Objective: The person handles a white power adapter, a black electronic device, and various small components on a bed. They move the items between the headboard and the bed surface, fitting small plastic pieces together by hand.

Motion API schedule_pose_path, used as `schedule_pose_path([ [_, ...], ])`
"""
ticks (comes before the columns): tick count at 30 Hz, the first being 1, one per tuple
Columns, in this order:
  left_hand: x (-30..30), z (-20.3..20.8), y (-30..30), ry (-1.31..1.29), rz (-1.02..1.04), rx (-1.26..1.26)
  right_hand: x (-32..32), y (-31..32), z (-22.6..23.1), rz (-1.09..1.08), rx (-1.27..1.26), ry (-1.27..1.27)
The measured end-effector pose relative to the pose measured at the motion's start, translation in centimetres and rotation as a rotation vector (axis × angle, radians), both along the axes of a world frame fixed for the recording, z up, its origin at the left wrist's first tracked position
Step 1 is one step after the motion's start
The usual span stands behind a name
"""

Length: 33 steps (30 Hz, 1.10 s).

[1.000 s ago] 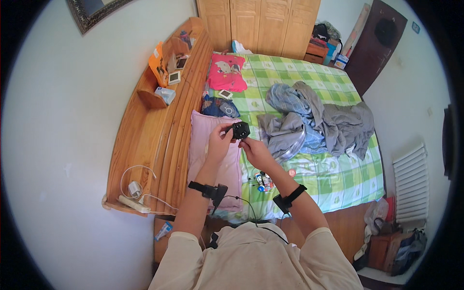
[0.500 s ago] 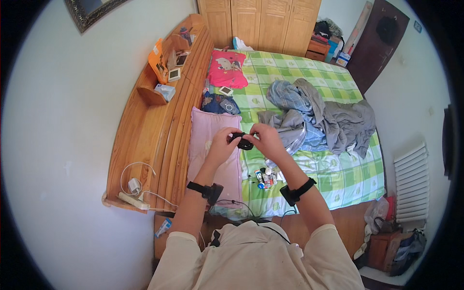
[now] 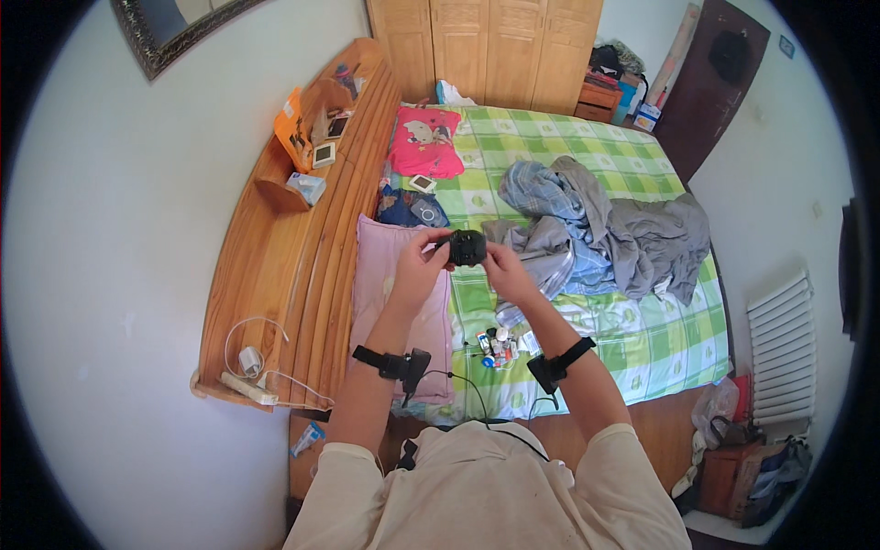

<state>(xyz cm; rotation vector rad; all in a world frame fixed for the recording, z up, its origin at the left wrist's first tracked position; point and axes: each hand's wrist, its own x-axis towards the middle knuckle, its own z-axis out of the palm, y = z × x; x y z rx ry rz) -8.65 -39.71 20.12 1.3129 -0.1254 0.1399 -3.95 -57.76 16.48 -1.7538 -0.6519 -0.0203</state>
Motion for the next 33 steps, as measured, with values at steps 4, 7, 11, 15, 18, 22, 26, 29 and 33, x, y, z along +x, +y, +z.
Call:
schedule_pose_path([
  [4, 1.0, -0.7, 0.1, -0.009, 0.197, 0.097, -2.6, 1.3, 1.6, 0.009, -0.204, -0.041],
  [7, 1.9, -1.8, -0.2, -0.072, 0.341, 0.365, -3.0, 1.2, 1.4, 0.009, -0.248, -0.069],
  [11, 2.2, -2.9, 0.3, -0.267, 0.49, 0.699, -3.2, 0.6, 2.9, -0.004, -0.367, -0.159],
  [15, 2.0, -2.8, 0.3, -0.205, 0.283, 0.639, -1.5, -0.1, 4.8, -0.037, -0.306, -0.335],
  [18, 1.5, -2.3, 0.2, -0.157, 0.099, 0.572, 0.0, -0.9, 6.3, -0.064, -0.387, -0.334],
  [22, 1.1, -0.9, -0.2, -0.023, -0.116, 0.316, 2.2, -2.1, 5.3, -0.023, -0.218, -0.122],
  [26, 0.9, 0.5, 0.0, 0.027, -0.24, 0.147, 3.0, -2.0, 4.5, 0.116, 0.02, 0.12],
  [29, 1.5, 0.1, 0.0, 0.013, -0.195, 0.06, 3.2, -1.3, 2.1, 0.14, 0.185, 0.173],
  [33, 2.3, 0.1, -0.6, -0.009, -0.079, 0.048, 2.3, -0.2, -2.0, 0.012, 0.02, 0.08],
])
